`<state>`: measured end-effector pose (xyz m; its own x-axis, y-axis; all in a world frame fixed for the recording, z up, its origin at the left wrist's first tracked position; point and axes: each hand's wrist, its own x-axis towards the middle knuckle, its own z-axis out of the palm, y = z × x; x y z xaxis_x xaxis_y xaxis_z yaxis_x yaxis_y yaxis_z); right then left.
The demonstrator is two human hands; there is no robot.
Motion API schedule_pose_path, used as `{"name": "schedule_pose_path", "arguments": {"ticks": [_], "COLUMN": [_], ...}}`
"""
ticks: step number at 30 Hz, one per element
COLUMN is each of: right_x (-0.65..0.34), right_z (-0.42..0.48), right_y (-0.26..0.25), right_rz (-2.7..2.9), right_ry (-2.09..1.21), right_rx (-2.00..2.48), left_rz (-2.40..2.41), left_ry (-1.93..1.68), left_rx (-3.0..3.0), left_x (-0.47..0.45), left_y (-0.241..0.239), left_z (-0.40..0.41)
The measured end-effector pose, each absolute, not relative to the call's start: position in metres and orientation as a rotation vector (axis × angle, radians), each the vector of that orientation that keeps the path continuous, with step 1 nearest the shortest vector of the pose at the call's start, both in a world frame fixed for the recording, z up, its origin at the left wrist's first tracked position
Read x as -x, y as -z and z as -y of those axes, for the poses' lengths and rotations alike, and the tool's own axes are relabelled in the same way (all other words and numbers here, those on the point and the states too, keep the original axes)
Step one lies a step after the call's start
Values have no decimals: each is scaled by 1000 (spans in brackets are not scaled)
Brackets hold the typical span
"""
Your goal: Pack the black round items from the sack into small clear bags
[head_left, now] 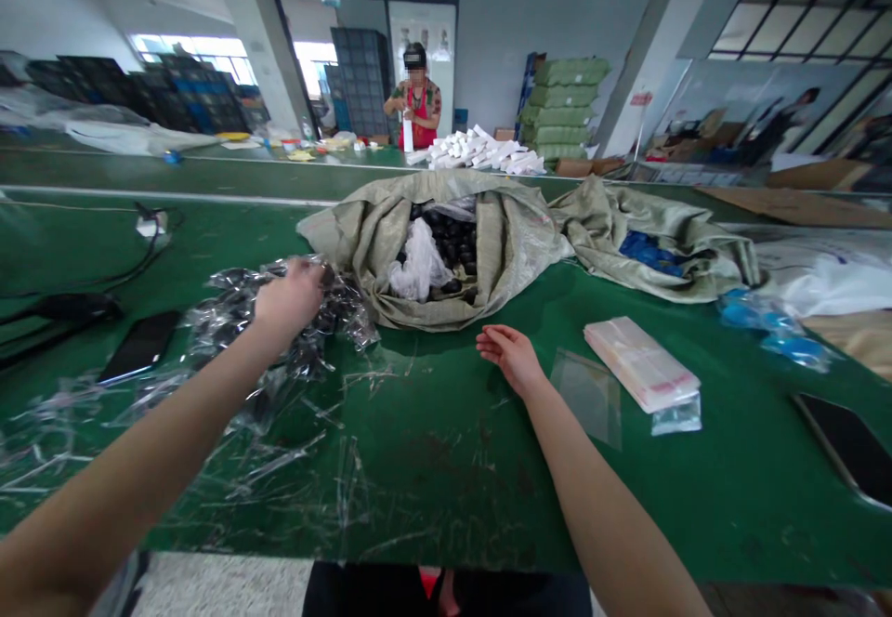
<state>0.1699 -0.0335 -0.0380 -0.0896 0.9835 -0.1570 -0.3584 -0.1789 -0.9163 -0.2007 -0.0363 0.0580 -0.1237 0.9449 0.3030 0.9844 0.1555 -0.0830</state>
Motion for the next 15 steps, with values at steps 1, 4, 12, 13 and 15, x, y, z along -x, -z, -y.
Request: {"name": "schedule_pose_path", "arguments": {"ticks": [1,4,12,13,15], "right_x": [-169,-167,-170,-171,-172], "right_z": [34,36,37,37,36], "right_y": [38,39,41,41,40], "right_rz": [895,922,924,925,931], "right_ry": [-1534,-1538,-1513,-1508,-1489], "right_rx": [1022,1041,1059,1060,1060], "left_rz": [2157,2129,1893,1886,1928], "left_ry": [31,-178,-122,-166,-275], "left_rx": [1929,2013,2244,2267,2262], "left_x": [201,190,146,147,153], "left_y": [-52,-33,-18,-17,-16], "left_z": [36,32,35,34,30]}}
